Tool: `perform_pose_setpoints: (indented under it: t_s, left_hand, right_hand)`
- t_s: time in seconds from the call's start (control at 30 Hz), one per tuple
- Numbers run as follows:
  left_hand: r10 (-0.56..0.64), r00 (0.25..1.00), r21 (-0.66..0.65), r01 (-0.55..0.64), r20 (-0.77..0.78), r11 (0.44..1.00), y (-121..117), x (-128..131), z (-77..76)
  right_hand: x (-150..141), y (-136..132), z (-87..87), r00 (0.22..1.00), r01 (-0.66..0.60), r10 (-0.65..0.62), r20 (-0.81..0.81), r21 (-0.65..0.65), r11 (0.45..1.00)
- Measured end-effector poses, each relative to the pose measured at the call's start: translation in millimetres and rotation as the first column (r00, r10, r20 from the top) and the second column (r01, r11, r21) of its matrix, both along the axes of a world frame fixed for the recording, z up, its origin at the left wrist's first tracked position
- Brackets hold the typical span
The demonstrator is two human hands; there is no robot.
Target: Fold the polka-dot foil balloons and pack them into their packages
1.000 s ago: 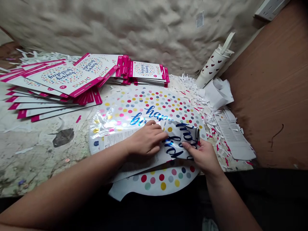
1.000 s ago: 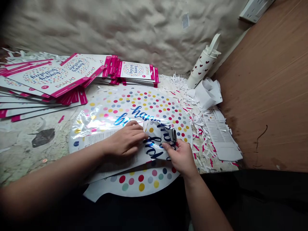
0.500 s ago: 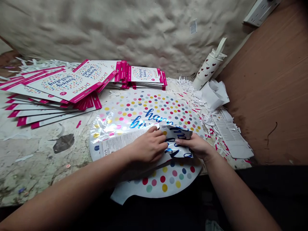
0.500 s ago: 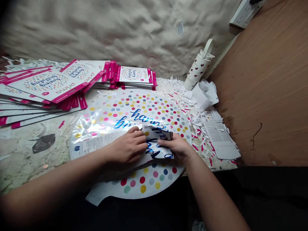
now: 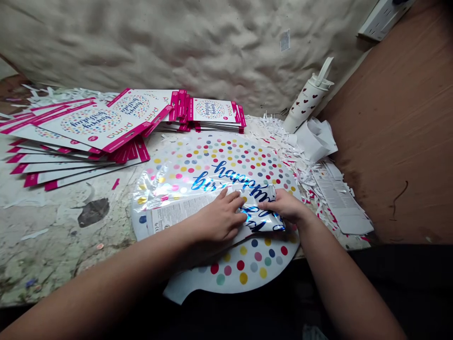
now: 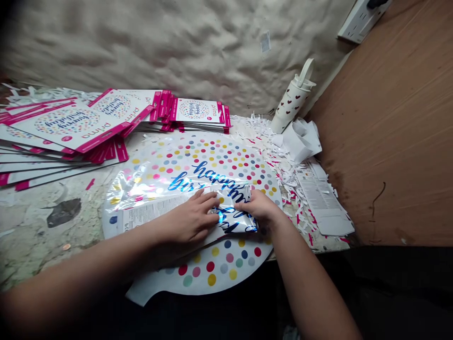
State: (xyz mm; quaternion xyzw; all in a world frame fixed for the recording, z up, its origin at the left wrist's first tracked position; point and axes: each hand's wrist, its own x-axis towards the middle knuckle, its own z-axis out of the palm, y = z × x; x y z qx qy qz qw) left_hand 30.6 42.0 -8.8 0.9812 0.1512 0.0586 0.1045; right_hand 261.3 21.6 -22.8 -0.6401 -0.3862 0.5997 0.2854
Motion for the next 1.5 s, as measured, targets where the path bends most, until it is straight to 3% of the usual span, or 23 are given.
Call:
perform_pose_setpoints:
  t_s: [0.23,0.53,0.77,0.93,1.13,1.23,1.37,1.5]
  left_hand:
    - [0.056,0.998,-0.047,-0.057,-0.026,0.997,-3,1,-3.3]
    - [-0.015,0.998,0.126,0.008,0.059,0.992,-7,4,-1.8]
    - [-0.082,0.995,0.144,0.074,0.052,0.987,-13,5,-7.4]
    - [-0.065,0.997,0.097,0.061,0.044,0.993,-14,7,-12.3]
    - [-0.024,0.998,-0.023,0.025,0.06,0.999,-7,2,1.1]
    - [-0.015,0.997,-0.065,0.02,0.075,0.998,-3,-1,9.2]
    - [0.025,0.997,-0.056,-0.021,0.073,0.998,-1,-2,14.6]
    - [0.02,0.998,-0.032,-0.019,0.056,0.999,0,-1,14.2]
  right_hand:
    - [-3,1,-9.2,0.996,0.085,-0.087,0.02,0.083,0.993]
    - [-12,5,3.8,0.996,-0.031,0.018,0.082,0.156,0.987]
    - [-9,7,9.4,0.99,-0.108,0.092,0.111,0.144,0.984]
    - [-15,6,0.8,0.995,-0.046,0.03,0.099,0.164,0.985]
    - [-11,-5,12.2,1.0,0.004,0.0,-0.031,0.14,0.99]
    - [-13,-5,19.3,0.999,0.024,-0.032,0.037,0.204,0.979]
    - [-14,-5,30.4,0.992,-0.057,0.024,0.123,0.273,0.96]
    - [-21,-5,37.0,0.989,-0.077,0.04,0.139,0.267,0.961]
